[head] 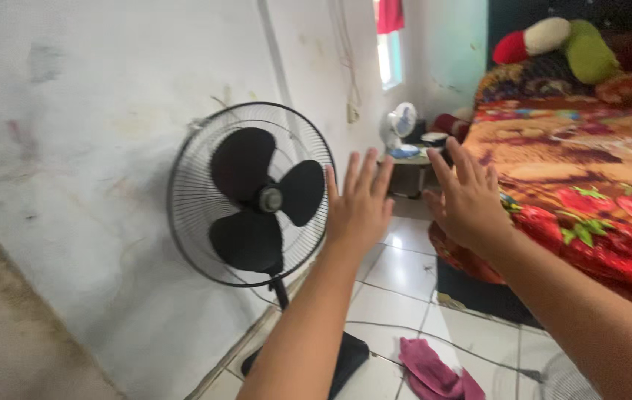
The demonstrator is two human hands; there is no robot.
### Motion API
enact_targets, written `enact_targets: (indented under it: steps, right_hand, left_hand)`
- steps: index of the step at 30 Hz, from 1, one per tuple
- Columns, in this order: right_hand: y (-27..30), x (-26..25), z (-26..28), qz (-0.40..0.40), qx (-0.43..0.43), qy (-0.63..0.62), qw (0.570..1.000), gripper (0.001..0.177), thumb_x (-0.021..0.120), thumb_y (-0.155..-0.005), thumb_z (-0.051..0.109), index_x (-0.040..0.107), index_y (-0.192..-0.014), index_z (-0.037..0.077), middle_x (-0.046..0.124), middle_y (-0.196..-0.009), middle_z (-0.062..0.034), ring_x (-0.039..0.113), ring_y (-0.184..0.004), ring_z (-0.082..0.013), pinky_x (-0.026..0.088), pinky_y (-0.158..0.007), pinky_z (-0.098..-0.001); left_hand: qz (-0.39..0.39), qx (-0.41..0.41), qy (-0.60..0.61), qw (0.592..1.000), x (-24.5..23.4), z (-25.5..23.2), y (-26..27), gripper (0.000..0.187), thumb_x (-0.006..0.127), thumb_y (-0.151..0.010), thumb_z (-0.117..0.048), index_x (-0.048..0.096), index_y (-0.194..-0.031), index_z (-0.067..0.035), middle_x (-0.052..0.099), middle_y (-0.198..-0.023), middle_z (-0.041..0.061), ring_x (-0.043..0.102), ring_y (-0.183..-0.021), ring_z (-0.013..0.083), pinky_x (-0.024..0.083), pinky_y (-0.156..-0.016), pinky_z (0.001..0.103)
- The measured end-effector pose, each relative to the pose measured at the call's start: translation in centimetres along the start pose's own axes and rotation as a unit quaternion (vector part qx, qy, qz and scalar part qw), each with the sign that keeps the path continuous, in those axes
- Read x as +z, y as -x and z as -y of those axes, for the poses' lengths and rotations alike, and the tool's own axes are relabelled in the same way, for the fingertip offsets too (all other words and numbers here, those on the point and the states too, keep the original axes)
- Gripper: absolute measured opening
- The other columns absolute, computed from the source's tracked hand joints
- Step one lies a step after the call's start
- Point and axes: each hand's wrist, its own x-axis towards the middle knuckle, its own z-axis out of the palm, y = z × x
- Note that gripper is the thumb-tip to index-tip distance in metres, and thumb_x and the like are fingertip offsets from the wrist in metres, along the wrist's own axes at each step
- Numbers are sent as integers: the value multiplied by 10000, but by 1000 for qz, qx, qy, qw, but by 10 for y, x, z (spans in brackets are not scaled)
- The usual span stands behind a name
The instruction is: The person unplugs a standing electric fan, then uses a screwdriver to loosen the screw on the front grille. They remove the front grille and place it on the floor. The person then removes the rear grille and places it on the floor as well.
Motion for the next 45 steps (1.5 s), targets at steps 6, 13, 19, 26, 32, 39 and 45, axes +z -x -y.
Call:
enact_targets:
  steps: [6,13,19,26,32,39,45]
  right_hand:
    - [-77,-26,68,-38,-36,-47,998,704,651,-940,337,373,-1559,147,299,-1605,-227,317,-1473,-436,301,-1082,-735]
    - [-118,-33,134,-25,-72,-85,993,678,619,-951,314,387,-1566,148,313,-1606,-206,339,-1470,-411,301,-1144,-661]
    - [-154,-1,172,30,-64,-80,994,622,568,-973,347,393,-1552,200,340,-1585,-209,351,-1435,-412,295,-1156,-593]
    - [-196,68,188,78,-67,-82,991,601,505,-985,390,367,-1550,240,323,-1612,-161,325,-1463,-375,262,-1191,-581]
    - [-237,118,205,151,-57,-68,985,590,442,-1007,426,287,-1564,310,210,-1655,-109,189,-1522,-338,193,-1197,-614]
    - [-273,161,207,234,-85,-1,968,641,434,-1013,442,154,-1578,329,99,-1681,-58,118,-1538,-311,228,-1172,-661]
    - [-287,188,206,199,-89,-23,976,627,445,-1018,369,185,-1585,308,176,-1674,-73,167,-1528,-329,267,-1155,-664]
  left_hand:
    - [-42,-28,-102,994,-96,89,-5,769,719,-882,-329,385,-1558,-173,378,-1618,98,330,-1495,336,154,-1208,695]
    - [-52,-74,-198,976,-179,169,27,735,716,-871,-284,415,-1532,-168,476,-1534,84,415,-1428,327,166,-1191,688]
    - [-23,-151,-176,973,-200,219,51,708,695,-874,-290,416,-1508,-146,534,-1455,84,466,-1363,297,175,-1192,667]
    - [8,-233,-121,965,-155,265,58,657,640,-935,-330,399,-1503,-103,530,-1439,122,465,-1357,297,191,-1159,666]
    - [-10,-250,-75,965,-107,288,43,616,616,-961,-348,418,-1480,-82,551,-1429,126,484,-1352,306,218,-1164,657]
    - [-27,-251,-52,966,-67,304,26,627,617,-957,-331,424,-1466,-20,571,-1401,167,517,-1311,323,323,-1112,587]
    - [-69,-232,-49,969,-43,311,21,593,622,-972,-302,447,-1440,17,607,-1332,190,602,-1191,344,464,-998,502]
